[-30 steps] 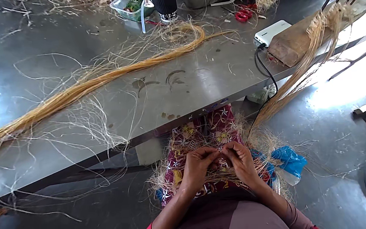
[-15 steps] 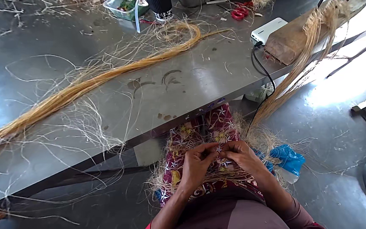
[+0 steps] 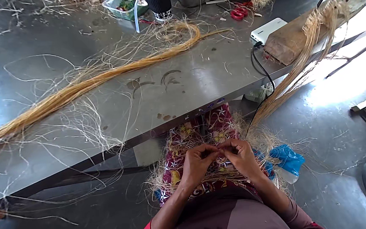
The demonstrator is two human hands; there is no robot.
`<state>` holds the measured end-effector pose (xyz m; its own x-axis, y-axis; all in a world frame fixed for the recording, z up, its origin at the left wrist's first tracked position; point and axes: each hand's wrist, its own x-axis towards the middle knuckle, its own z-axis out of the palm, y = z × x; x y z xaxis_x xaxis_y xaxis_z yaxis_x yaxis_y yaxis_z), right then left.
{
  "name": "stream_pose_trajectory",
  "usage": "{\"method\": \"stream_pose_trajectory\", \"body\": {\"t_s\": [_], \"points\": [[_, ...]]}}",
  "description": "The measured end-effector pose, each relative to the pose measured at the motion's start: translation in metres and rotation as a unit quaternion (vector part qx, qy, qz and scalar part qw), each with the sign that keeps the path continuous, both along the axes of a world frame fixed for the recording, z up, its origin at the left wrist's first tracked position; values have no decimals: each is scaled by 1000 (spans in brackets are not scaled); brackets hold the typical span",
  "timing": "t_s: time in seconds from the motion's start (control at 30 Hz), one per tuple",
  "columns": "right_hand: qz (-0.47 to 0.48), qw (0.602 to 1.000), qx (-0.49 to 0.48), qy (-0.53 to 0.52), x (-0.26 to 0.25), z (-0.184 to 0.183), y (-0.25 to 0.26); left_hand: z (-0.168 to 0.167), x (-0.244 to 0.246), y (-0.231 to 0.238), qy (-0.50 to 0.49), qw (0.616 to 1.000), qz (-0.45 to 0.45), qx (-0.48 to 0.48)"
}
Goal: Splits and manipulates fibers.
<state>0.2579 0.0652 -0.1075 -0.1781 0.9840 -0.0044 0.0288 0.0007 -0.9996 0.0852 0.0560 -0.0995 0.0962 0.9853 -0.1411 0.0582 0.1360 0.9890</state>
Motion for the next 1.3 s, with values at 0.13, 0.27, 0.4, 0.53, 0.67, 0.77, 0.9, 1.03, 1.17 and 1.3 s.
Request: {"method": "stream_pose_trajectory", "body": {"t_s": [0.13,0.27,0.4,0.53,0.67,0.77,0.9,1.03,1.17,1.3], "points": [[-13,1000,3,2,-1,2,0,-2,-1,0,-45,999,18,10],[-13,1000,-11,3,-3,4,-2,-5,-2,1,-135,990,20,-18],[-9,1000,-13,-7,-4,4,-3,5,-3,1,-186,970,-9,-157],[7,1000,4,-18,-2,4,-4,8,-9,4,-237,935,-67,-255],[11,1000,4,-29,-6,3,-8,7,-8,1,-289,926,-35,-239],[-9,998,22,-60,-10,0,-9,5,0,-3,-283,939,35,-194],[7,997,16,-72,-9,-1,-9,5,4,-3,-255,946,108,-167],[52,997,14,-60,-2,-1,-8,1,2,-1,-240,948,133,-159],[85,994,31,-56,5,-1,-10,2,1,0,-234,950,137,-157],[108,992,42,-56,9,4,-14,2,1,0,-242,949,133,-153]]}}
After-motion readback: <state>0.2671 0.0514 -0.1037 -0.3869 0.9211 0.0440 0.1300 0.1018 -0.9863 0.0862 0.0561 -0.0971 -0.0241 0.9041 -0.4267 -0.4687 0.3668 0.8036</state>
